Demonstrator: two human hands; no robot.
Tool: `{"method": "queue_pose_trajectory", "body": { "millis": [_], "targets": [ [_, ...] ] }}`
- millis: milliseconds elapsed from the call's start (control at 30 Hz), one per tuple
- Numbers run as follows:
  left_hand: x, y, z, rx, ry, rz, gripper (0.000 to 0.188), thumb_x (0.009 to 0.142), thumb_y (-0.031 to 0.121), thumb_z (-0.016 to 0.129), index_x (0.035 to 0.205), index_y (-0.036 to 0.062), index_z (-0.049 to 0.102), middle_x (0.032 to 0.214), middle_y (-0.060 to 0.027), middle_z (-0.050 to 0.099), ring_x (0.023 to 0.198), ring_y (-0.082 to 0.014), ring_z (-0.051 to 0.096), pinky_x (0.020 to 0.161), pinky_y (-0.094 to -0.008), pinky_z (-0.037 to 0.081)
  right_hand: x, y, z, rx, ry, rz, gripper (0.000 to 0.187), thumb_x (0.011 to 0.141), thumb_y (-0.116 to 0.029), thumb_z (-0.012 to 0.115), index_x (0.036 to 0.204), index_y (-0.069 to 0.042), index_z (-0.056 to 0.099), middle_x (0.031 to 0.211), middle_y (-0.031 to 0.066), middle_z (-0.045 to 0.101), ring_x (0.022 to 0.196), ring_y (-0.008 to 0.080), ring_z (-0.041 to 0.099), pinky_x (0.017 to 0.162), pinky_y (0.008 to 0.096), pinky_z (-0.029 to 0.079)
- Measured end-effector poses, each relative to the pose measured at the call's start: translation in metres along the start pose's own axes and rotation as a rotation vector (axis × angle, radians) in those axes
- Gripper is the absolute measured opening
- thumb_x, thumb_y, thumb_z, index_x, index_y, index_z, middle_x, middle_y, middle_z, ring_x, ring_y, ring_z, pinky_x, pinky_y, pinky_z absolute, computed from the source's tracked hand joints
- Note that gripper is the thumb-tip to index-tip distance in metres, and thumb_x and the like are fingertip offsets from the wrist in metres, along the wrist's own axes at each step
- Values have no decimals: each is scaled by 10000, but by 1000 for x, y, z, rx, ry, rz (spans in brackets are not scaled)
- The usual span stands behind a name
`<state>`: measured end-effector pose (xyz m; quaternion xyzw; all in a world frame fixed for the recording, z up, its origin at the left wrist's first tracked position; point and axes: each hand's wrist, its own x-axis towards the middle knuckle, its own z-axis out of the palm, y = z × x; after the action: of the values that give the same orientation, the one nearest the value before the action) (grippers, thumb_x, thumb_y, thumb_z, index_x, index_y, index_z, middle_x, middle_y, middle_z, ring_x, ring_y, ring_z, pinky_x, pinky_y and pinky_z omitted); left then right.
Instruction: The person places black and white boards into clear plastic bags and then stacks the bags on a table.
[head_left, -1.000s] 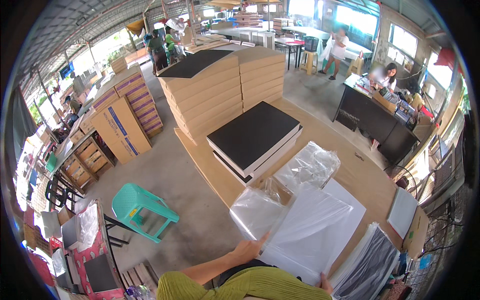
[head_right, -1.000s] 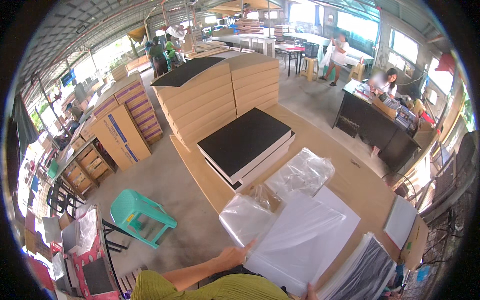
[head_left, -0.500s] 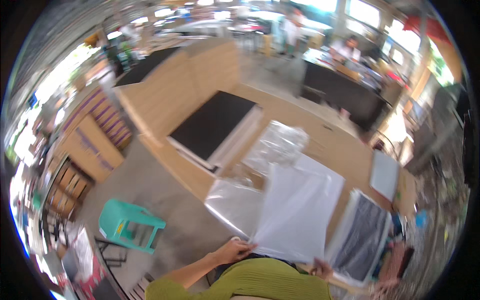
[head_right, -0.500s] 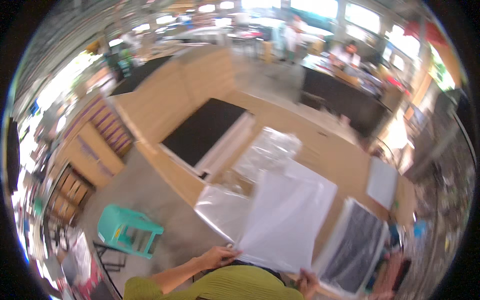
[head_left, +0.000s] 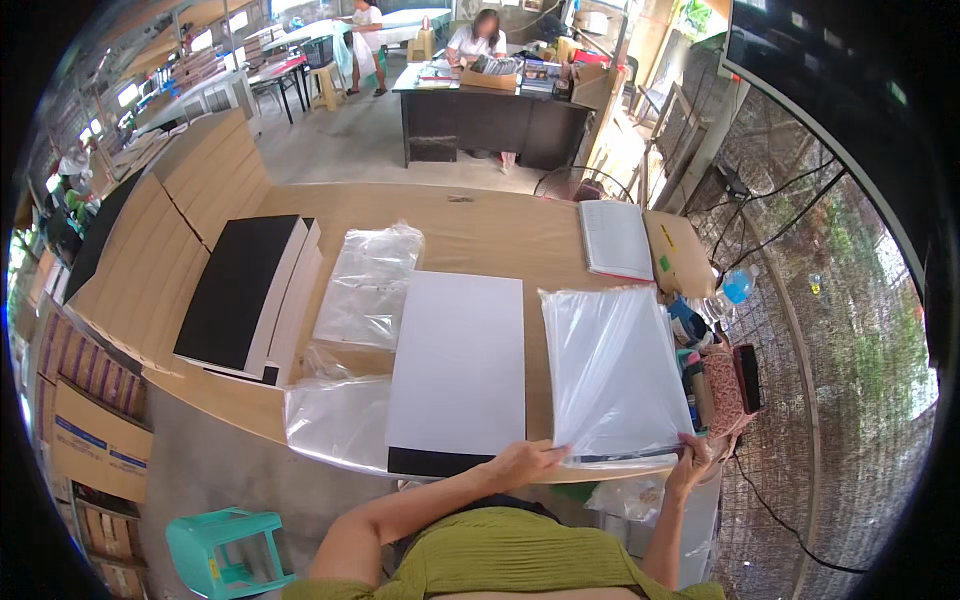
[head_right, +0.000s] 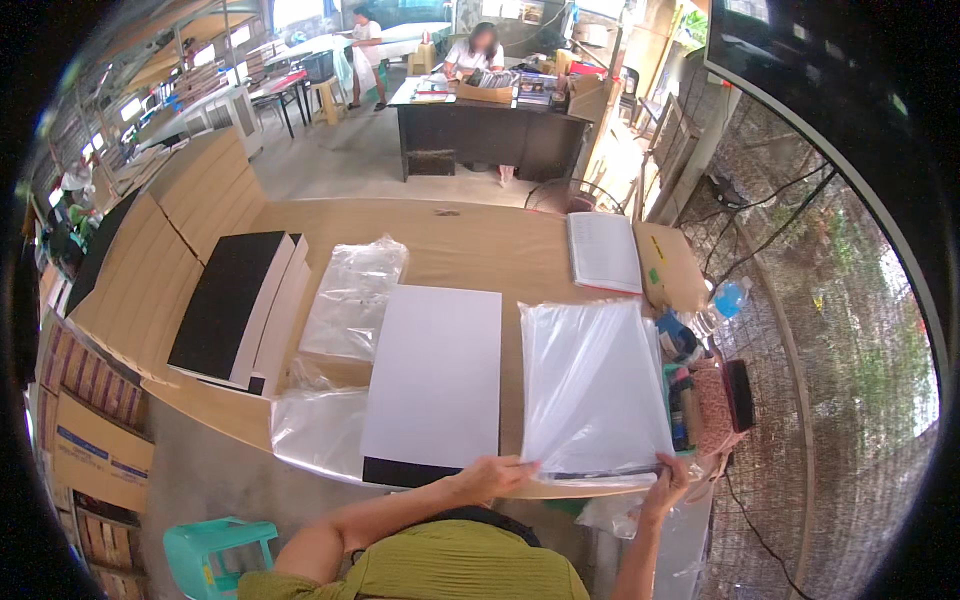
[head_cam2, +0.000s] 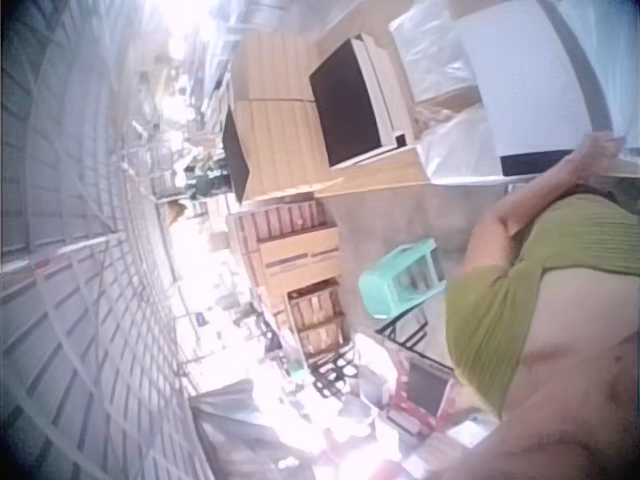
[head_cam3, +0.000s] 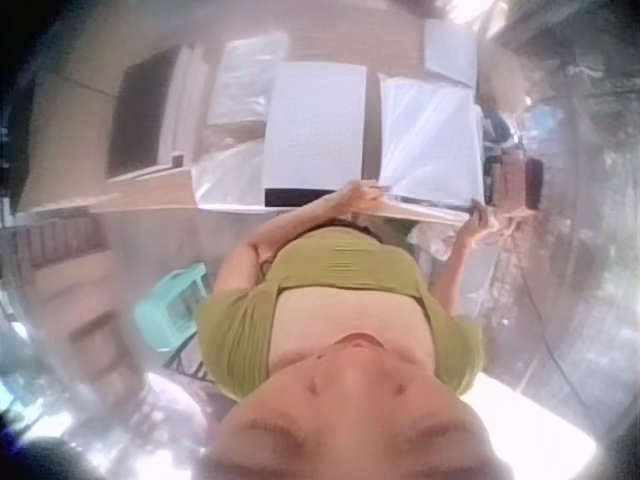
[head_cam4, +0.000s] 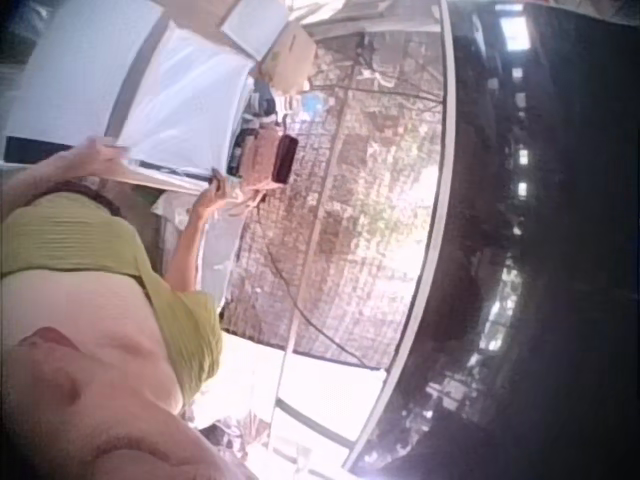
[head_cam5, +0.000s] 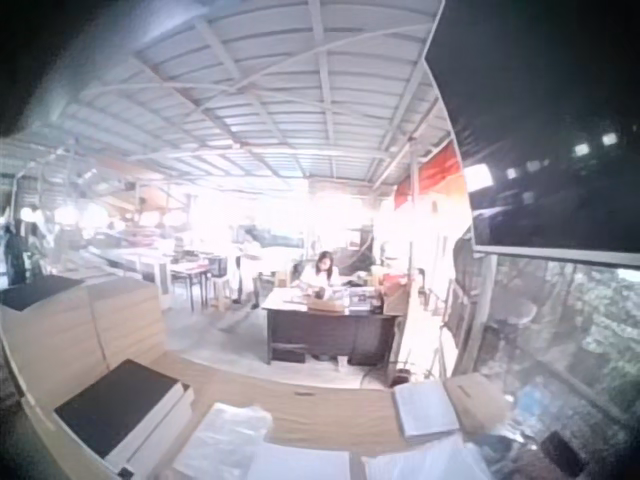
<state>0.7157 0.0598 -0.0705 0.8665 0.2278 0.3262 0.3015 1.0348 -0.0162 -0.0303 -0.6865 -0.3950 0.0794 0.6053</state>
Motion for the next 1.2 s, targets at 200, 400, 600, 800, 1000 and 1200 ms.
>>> {"method": "queue_pose_trajectory", "body": {
  "millis": [200, 400, 600, 800, 1000, 1200],
  "targets": [
    [17, -8, 61, 224, -288, 136, 424, 826, 75, 512, 1243, 1, 493, 800, -116, 587, 667, -261, 629, 532, -359, 532, 4, 58, -29, -10, 42, 186, 256, 795, 74, 420, 835, 29, 668, 661, 51, 582, 578, 118, 539, 555, 234, 448],
    [31, -5, 65, 287, -364, 63, 416, 827, 99, 509, 1239, 37, 510, 757, -104, 583, 604, -267, 630, 506, -374, 520, 7, 115, -40, -145, -7, 344, 275, 791, 75, 412, 843, 20, 677, 643, 74, 580, 552, 129, 557, 514, 247, 463],
    [26, -23, 85, 331, -296, 43, 425, 823, 147, 533, 1239, 64, 521, 677, -122, 599, 598, -265, 637, 499, -386, 508, 11, 124, -34, -233, -81, 441, 272, 833, 49, 432, 906, -2, 689, 695, 88, 606, 488, 116, 508, 459, 226, 442],
    [23, 8, 25, 147, -610, 37, 341, 871, 240, 535, 1202, 166, 573, 676, -127, 604, 633, -332, 619, 554, -434, 492, 10, 112, -29, -652, 114, -88, 271, 755, 3, 506, 948, -22, 695, 897, 130, 636, 658, 195, 562, 649, 279, 482],
    [-49, -16, -65, -93, 295, -234, 284, 823, 141, 611, 1105, 109, 624, 952, -129, 636, 880, -293, 592, 784, -369, 492, 15, 69, 9, -438, 96, 1, 220, 839, -8, 552, 1016, -71, 667, 1061, 128, 579, 923, 209, 543, 689, 299, 484],
    [-230, -92, -167, 739, 1071, -1009, 131, 804, 120, 628, 910, 66, 683, 991, -115, 580, 942, -324, 539, 837, -419, 438, -4, -32, 155, -219, -235, -266, 238, 835, 37, 547, 1005, -77, 668, 1174, 103, 491, 908, 184, 555, 661, 273, 466]
  ]
}}
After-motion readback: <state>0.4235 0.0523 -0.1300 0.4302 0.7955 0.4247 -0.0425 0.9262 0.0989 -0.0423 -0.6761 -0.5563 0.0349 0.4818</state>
